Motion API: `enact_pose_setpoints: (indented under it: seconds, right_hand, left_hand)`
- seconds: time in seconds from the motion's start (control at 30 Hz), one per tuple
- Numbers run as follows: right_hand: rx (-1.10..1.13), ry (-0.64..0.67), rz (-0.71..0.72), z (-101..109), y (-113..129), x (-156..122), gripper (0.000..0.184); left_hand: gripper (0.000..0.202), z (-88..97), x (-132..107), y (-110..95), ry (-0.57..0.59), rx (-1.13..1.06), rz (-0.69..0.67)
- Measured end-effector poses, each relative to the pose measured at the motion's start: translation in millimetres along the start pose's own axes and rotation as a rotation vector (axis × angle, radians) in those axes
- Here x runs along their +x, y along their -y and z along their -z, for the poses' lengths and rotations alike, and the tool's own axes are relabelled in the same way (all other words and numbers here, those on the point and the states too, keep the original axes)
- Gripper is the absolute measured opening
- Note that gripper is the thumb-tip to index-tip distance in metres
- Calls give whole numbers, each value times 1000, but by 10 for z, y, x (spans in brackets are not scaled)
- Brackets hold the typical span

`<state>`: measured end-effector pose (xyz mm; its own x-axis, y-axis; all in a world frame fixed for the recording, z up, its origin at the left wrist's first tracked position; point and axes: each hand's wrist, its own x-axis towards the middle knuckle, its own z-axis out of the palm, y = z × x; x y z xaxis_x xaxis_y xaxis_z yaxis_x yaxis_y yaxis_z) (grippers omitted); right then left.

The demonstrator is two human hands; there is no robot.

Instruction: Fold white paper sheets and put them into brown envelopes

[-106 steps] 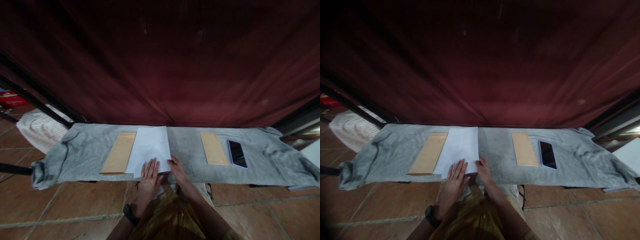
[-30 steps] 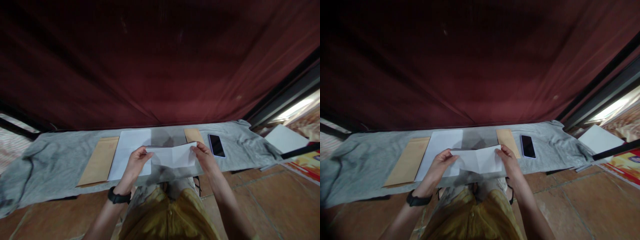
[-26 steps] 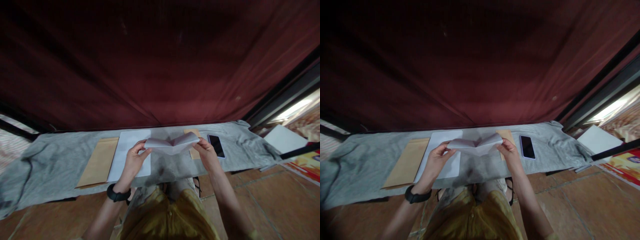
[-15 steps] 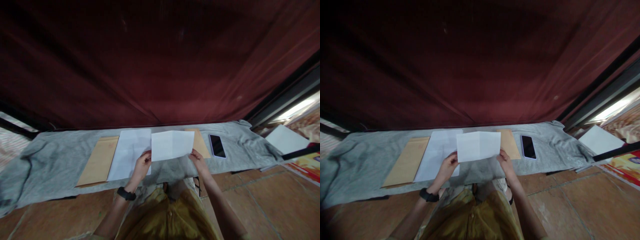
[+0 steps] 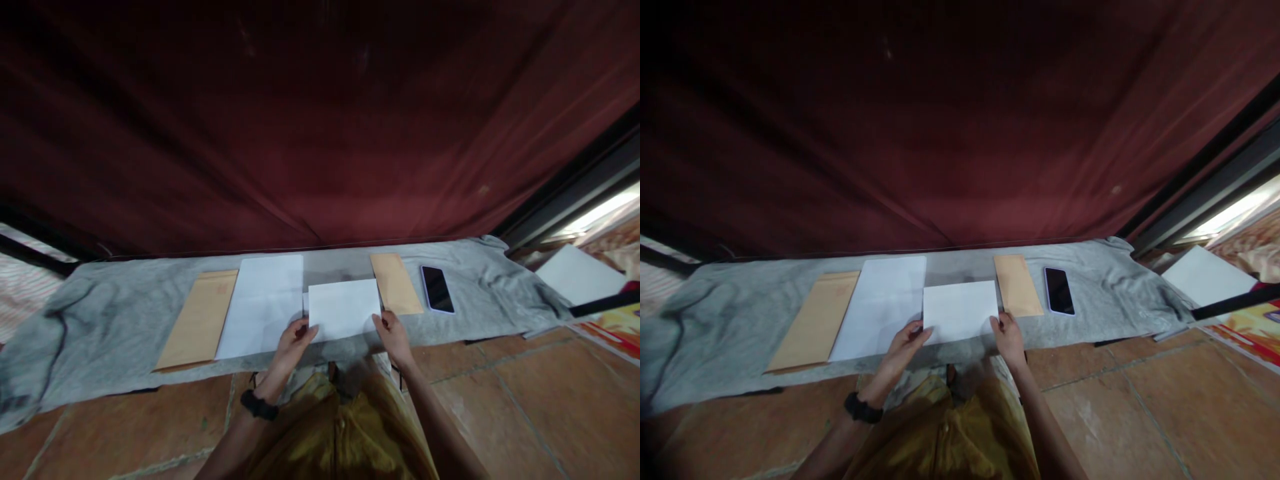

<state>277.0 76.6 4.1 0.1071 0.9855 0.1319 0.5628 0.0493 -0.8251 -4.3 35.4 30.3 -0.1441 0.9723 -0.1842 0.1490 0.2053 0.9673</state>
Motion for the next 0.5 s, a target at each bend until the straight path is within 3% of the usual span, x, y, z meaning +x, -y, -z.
enact_pose_setpoints:
  seconds: [0.17,0.37,0.5]
  right_hand:
    - [-111,-30,17,-17,-2,15,42]
    - [-179,-13,-38,42,-1,15,40]
    - [-304,-28,-7,16,-16,-15,30]
  left_hand:
    - [19,-150,123,154,-232,87,-147]
    - [48,-253,191,141,-197,61,-160]
    - [62,-256,238,146,-235,156,-213]
